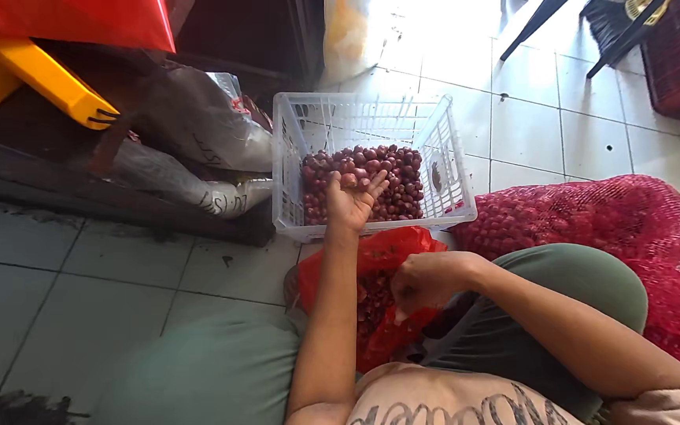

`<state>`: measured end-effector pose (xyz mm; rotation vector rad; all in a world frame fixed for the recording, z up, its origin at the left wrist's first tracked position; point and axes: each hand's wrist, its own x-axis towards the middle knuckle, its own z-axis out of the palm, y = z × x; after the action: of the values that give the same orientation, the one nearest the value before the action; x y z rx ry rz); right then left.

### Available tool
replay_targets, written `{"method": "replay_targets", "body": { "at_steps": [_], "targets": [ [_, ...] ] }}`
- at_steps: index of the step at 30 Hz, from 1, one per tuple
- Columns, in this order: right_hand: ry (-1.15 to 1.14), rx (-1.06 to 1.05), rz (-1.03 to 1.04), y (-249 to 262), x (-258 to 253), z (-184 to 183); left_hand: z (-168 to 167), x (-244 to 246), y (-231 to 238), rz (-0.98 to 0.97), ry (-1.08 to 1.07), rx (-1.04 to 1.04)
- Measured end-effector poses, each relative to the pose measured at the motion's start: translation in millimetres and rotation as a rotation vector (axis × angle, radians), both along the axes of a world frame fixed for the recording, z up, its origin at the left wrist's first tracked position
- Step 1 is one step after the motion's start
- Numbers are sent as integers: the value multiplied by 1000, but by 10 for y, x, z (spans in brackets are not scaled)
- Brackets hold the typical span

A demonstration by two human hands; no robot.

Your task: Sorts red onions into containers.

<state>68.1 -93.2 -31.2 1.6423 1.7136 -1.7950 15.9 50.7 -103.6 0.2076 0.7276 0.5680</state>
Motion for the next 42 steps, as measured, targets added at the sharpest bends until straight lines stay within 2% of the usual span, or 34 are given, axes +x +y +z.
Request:
{"method": "replay_targets", "body": {
  "at_steps": [3,7,10,12,15,18,22,28,32,35,42],
  "targets": [
    [57,-89,56,0,-72,-3,-70,11,10,-44,62,8],
    [95,2,4,-20,1,41,-89,5,4,-67,98,43],
    [49,181,-217,-29,164,73,-36,1,-5,-73,39,61],
    [-26,429,-435,-47,296,9,34,16,-40,-26,18,88],
    [-110,764,-799,14,466,-76,98,33,-125,-42,-109,229],
    [-71,933,-1031,94,553,-81,208,19,-240,-141,-133,411],
    [-107,1080,-1072,111,603,-91,413,-14,-362,-231,-113,487],
    [-136,1071,-1090,49,635,22,461,-99,-390,-286,-20,677],
    [-203,1198,-992,31,615,16,433,-126,-382,-279,-38,687],
    [-237,1209,-962,25,589,30,418,-139,-388,-300,-27,671],
    [-163,1124,-1051,10,579,48,366,-145,-388,-308,-219,682]
  ]
}}
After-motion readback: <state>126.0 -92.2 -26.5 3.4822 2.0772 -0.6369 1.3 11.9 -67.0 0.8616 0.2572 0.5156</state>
